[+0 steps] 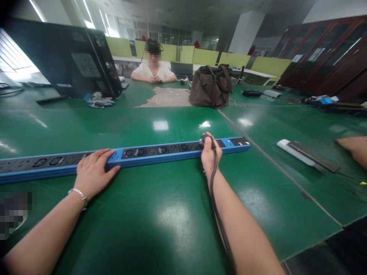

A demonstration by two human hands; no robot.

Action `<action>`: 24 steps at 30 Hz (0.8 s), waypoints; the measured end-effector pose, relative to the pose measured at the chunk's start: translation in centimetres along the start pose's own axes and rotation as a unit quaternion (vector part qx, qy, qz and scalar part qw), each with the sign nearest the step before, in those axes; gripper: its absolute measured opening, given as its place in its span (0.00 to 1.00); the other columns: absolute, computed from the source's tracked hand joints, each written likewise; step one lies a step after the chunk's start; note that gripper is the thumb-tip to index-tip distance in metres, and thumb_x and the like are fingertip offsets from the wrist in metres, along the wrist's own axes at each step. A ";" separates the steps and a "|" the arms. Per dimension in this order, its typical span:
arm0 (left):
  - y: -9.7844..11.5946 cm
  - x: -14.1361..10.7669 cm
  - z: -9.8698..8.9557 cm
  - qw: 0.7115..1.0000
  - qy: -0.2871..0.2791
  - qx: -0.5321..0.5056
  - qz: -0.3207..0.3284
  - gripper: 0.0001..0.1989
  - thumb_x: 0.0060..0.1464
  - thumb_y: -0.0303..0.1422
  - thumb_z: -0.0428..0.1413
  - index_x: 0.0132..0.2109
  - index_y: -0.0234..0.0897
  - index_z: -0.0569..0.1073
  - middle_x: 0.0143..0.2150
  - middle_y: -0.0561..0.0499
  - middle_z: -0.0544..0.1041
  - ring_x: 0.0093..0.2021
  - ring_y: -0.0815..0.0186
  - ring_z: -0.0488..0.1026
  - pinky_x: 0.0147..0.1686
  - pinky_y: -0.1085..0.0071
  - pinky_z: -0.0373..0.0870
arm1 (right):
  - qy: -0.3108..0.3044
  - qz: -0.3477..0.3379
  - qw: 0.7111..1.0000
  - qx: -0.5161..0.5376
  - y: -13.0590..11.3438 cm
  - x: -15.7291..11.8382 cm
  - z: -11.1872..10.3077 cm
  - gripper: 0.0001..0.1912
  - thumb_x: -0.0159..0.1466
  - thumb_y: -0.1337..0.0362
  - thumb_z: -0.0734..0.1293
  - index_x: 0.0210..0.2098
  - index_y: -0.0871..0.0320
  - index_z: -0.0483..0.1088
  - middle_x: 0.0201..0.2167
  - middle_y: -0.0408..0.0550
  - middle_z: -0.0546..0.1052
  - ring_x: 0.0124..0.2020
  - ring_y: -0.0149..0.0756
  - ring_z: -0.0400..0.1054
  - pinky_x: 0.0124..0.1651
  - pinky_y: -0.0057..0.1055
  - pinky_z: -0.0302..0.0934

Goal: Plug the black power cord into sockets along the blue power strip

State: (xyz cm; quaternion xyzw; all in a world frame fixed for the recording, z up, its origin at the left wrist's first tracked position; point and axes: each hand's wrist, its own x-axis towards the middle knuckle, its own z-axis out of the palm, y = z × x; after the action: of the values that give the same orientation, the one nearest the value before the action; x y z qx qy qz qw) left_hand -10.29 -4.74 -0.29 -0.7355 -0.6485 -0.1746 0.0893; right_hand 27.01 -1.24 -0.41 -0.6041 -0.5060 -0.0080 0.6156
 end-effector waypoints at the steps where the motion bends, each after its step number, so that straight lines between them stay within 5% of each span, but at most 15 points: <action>1: 0.0 0.0 0.0 1.000 -0.003 0.001 -0.001 0.26 0.57 0.44 0.46 0.59 0.37 0.64 0.60 0.42 0.66 0.58 0.51 0.62 0.58 0.54 0.55 | 0.038 0.022 0.998 0.033 0.2 0.5 -0.6 0.26 0.66 0.49 0.54 0.47 0.61 0.72 0.42 0.53 0.79 0.45 0.39 0.72 0.52 0.39 0.63; 11: 0.2 0.1 -0.3 1.000 -0.014 -0.002 -0.015 0.27 0.56 0.44 0.46 0.60 0.38 0.64 0.60 0.42 0.66 0.59 0.50 0.62 0.59 0.54 0.54 | 0.068 0.027 0.997 0.002 6.7 3.8 -5.3 0.27 0.62 0.45 0.58 0.42 0.60 0.75 0.40 0.52 0.79 0.46 0.42 0.72 0.55 0.43 0.60; 24: 0.0 0.1 -0.1 1.000 -0.013 -0.007 -0.013 0.27 0.56 0.44 0.46 0.60 0.40 0.64 0.60 0.42 0.66 0.59 0.51 0.62 0.58 0.53 0.54 | -0.081 0.028 0.991 -0.102 7.2 4.7 -6.1 0.29 0.61 0.42 0.59 0.49 0.57 0.73 0.49 0.53 0.76 0.52 0.46 0.68 0.59 0.46 0.57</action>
State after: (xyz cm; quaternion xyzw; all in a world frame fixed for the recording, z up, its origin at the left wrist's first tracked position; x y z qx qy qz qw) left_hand -10.30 -4.74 -0.13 -0.7299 -0.6579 -0.1702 0.0735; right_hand 37.51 -1.13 -1.26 -0.6760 -0.5336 0.0068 0.5081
